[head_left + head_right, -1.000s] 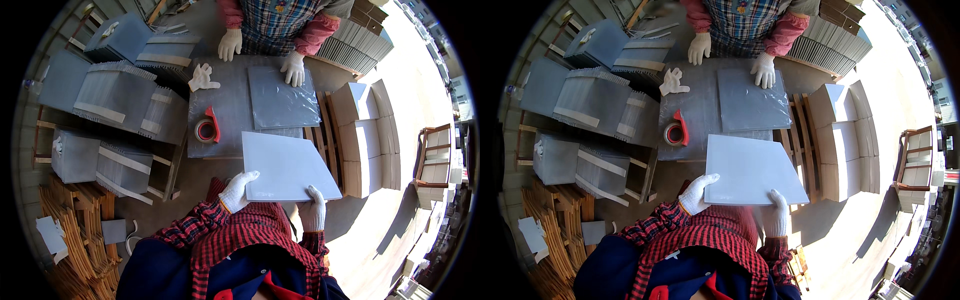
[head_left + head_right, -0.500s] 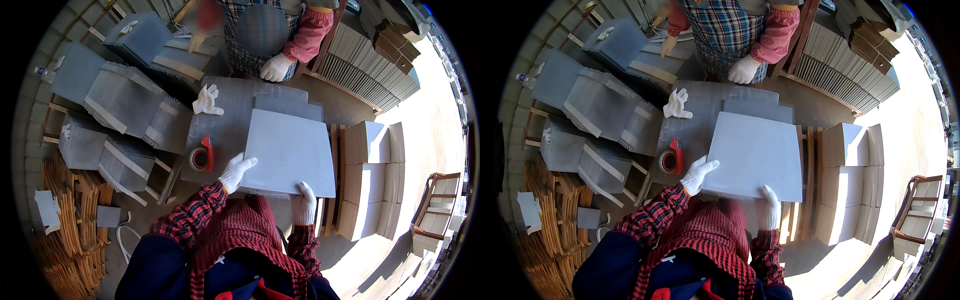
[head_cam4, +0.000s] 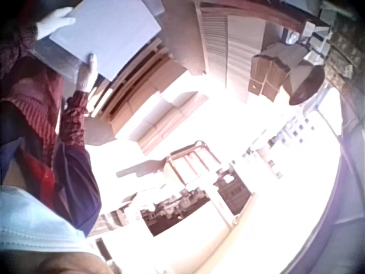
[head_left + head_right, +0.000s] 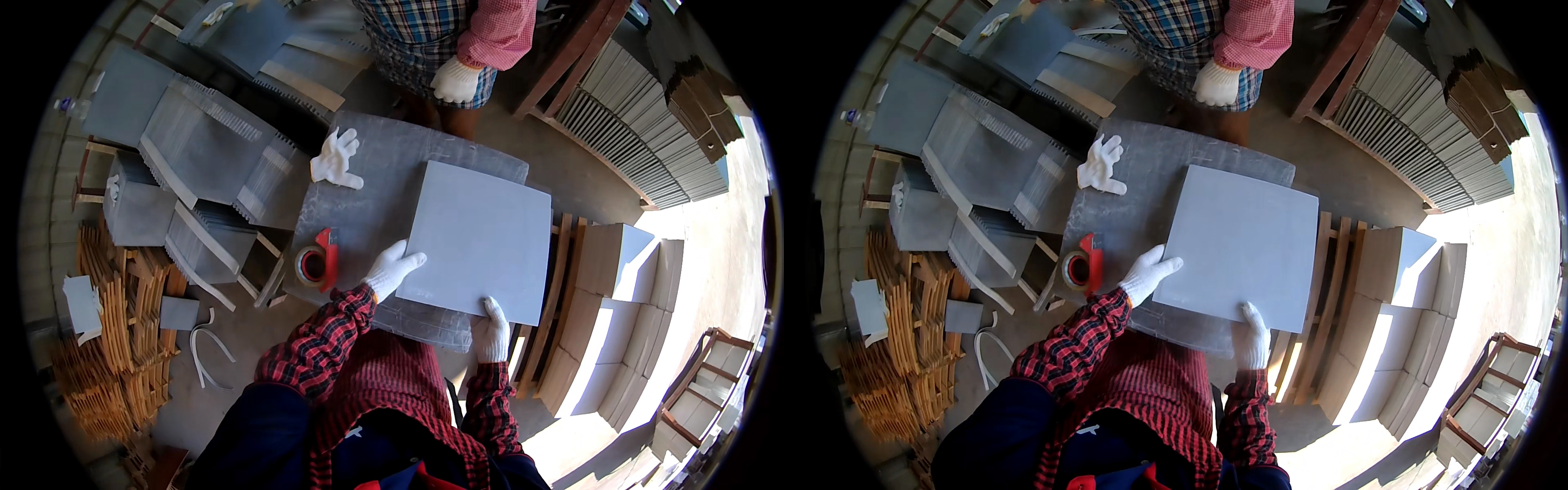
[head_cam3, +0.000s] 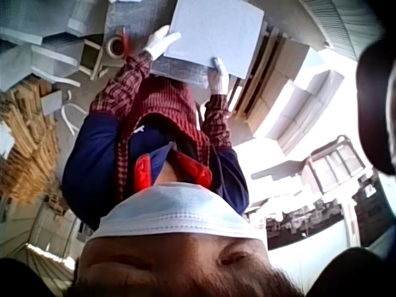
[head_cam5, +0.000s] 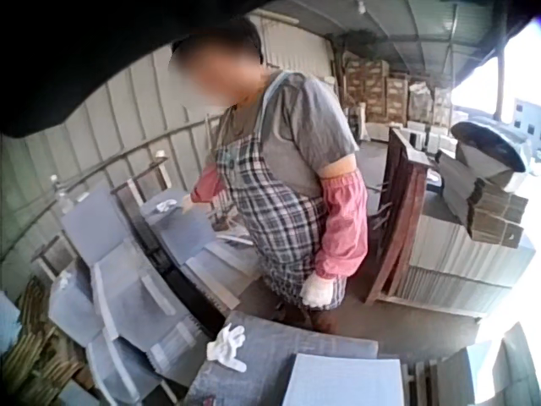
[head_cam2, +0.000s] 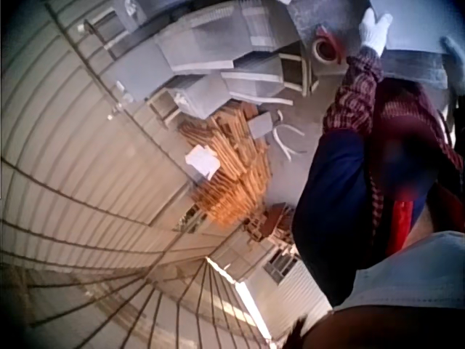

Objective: The person repeatedly picks up gray rectangular panels, places them on a workbench, and uses a handheld tape dispenser to apply tape along edges. They stack finished panels on a wooden pallet and continue the cycle with additional panels. A coworker is visible nearby performing similar taping actions.

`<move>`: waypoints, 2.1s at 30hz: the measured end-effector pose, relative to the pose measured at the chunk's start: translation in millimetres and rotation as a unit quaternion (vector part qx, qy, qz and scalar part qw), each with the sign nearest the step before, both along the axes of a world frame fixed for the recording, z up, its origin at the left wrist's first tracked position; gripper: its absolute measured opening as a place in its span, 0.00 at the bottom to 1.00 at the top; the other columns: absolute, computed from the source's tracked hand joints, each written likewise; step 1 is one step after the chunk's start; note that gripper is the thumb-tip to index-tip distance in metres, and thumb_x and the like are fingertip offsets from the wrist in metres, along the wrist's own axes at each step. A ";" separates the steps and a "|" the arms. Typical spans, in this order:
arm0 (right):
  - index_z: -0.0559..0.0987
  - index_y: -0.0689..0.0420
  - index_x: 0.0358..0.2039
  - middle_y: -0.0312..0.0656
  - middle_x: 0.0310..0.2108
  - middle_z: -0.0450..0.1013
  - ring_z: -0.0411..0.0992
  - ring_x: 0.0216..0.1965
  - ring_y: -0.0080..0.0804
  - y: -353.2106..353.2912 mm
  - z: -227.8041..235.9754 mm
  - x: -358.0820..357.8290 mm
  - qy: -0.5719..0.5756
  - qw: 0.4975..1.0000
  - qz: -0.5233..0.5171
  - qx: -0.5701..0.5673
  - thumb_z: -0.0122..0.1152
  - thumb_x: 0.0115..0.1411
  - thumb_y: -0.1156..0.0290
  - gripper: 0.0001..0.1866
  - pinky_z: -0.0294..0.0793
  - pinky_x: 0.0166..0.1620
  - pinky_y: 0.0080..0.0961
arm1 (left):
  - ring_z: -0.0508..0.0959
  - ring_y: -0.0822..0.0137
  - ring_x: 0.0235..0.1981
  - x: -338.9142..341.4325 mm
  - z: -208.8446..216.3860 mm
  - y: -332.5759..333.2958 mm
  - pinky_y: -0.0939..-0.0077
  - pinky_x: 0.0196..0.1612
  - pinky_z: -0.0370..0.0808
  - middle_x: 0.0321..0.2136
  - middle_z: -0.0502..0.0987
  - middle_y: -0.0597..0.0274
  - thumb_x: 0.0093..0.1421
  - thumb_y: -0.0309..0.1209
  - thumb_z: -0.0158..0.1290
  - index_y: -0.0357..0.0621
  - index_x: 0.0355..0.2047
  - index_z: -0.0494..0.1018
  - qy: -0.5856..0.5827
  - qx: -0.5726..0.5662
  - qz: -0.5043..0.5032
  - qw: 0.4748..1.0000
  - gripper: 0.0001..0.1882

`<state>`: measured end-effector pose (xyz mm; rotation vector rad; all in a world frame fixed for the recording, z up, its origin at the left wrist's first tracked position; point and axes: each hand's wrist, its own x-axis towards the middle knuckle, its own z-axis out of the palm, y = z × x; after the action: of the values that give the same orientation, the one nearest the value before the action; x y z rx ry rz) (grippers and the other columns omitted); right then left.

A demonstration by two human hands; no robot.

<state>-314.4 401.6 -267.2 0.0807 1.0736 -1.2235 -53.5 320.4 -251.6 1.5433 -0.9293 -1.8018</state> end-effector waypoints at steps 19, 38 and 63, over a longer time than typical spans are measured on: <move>0.64 0.63 0.67 0.46 0.62 0.67 0.65 0.61 0.35 -81.1 -45.4 -87.4 0.462 0.839 0.285 0.040 0.51 0.70 0.46 0.37 0.63 0.62 0.32 | 0.79 0.41 0.44 -29.6 -19.2 49.9 0.49 0.45 0.78 0.47 0.70 0.40 0.47 0.31 0.64 0.39 0.52 0.62 -0.407 0.090 -0.106 0.903 0.33; 0.65 0.60 0.66 0.42 0.58 0.69 0.68 0.54 0.33 -50.1 -25.9 -25.2 0.421 0.871 0.251 0.023 0.52 0.71 0.54 0.30 0.65 0.59 0.32 | 0.79 0.48 0.44 1.1 -16.9 41.5 0.52 0.44 0.79 0.45 0.73 0.49 0.47 0.39 0.66 0.43 0.51 0.65 -0.489 0.081 -0.073 0.865 0.34; 0.69 0.64 0.62 0.58 0.61 0.68 0.67 0.62 0.53 -168.8 72.7 541.2 0.596 0.438 0.460 -0.492 0.61 0.63 0.65 0.30 0.66 0.63 0.41 | 0.68 0.47 0.63 484.0 25.5 9.5 0.57 0.63 0.68 0.68 0.61 0.47 0.61 0.36 0.59 0.49 0.73 0.49 -0.543 -0.281 0.270 0.744 0.44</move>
<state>226.8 232.8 -194.6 -2.3220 0.9805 -0.4852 430.5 329.8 -226.1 2.0757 -1.1577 -0.0288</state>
